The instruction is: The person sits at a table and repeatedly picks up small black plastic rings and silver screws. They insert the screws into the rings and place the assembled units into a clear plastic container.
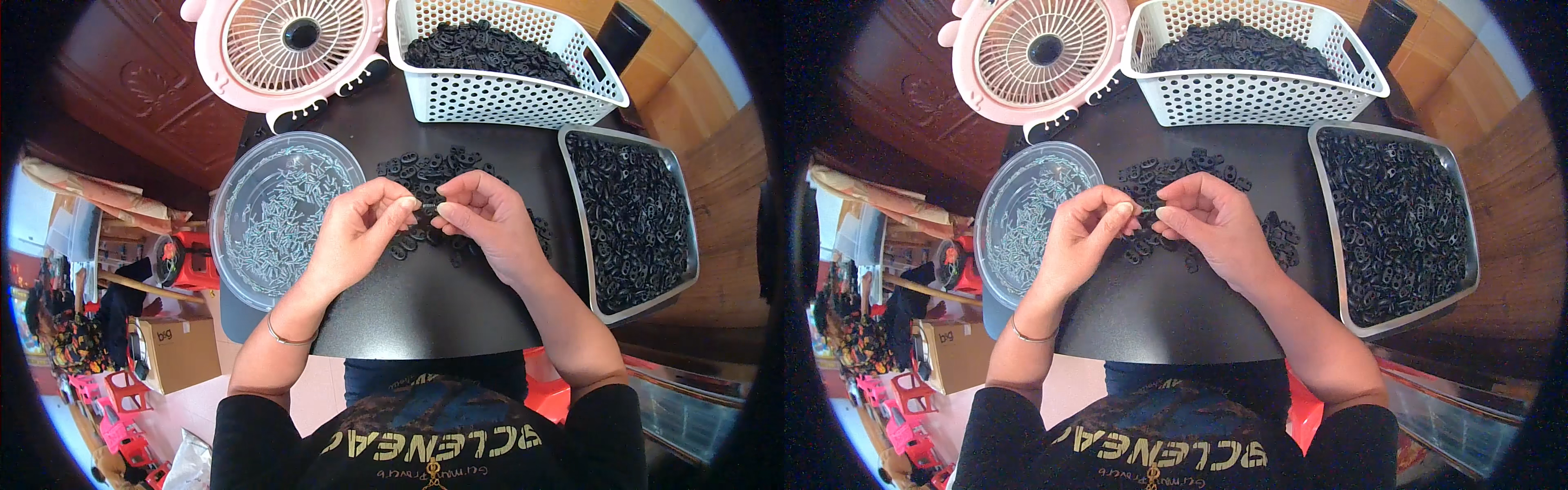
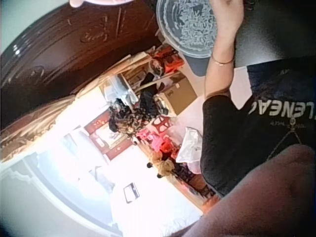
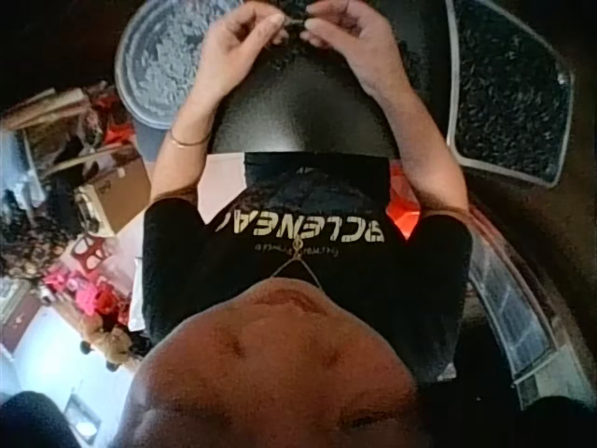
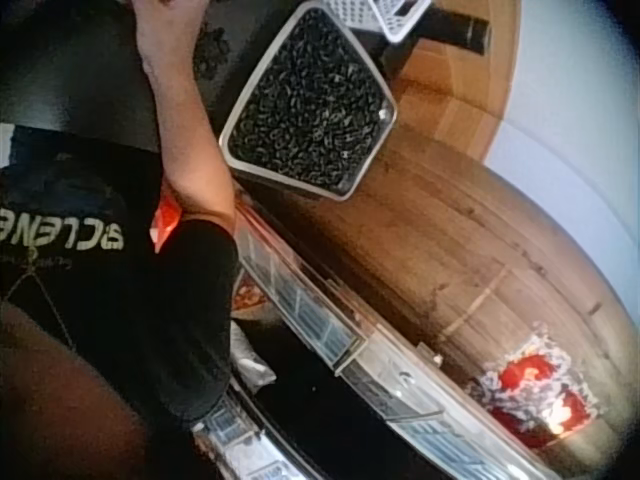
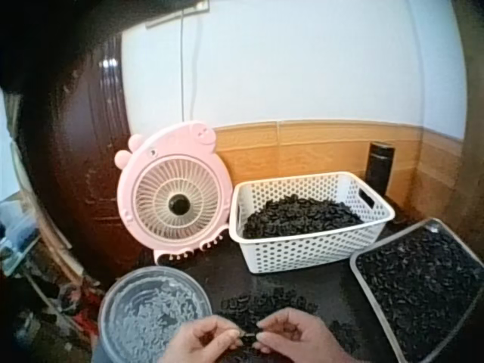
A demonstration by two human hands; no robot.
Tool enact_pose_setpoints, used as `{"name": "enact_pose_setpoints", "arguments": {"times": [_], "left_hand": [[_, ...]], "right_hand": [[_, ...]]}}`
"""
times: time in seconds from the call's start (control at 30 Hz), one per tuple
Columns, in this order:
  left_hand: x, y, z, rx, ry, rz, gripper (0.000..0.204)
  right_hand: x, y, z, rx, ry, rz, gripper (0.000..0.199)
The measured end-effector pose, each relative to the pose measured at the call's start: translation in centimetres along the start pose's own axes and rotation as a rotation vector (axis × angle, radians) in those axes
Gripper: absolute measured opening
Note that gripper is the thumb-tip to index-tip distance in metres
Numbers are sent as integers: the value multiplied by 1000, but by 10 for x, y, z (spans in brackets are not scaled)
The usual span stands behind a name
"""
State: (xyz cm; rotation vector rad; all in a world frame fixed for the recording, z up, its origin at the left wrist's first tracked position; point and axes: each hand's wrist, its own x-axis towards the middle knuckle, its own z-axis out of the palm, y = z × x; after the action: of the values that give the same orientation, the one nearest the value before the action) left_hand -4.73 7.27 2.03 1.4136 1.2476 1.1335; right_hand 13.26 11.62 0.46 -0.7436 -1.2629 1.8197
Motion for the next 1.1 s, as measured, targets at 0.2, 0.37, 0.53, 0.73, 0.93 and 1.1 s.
{"name": "enact_pose_setpoints", "arguments": {"times": [0.2, 0.37, 0.53, 0.73, 0.93, 1.1], "left_hand": [[0, -1, -1, 30, -6, 5, 15], [0, 2, 0, 407, -99, 179, 9], [-1, 1, 7, 686, -153, 468, 21], [-3, -10, 15, 771, -168, 478, 25], [-5, -9, 15, 802, -238, 454, 21], [-5, -9, 16, 783, -246, 441, 20]], "right_hand": [[0, -4, 2, -35, 36, -7, 20], [1, -5, -2, -46, 92, -68, 20], [3, -4, -5, -10, 156, -112, 19], [3, -1, -5, -1, 129, -142, 16], [2, -3, -4, -25, 100, -120, 15], [2, -3, -4, -40, 115, -122, 15]]}}
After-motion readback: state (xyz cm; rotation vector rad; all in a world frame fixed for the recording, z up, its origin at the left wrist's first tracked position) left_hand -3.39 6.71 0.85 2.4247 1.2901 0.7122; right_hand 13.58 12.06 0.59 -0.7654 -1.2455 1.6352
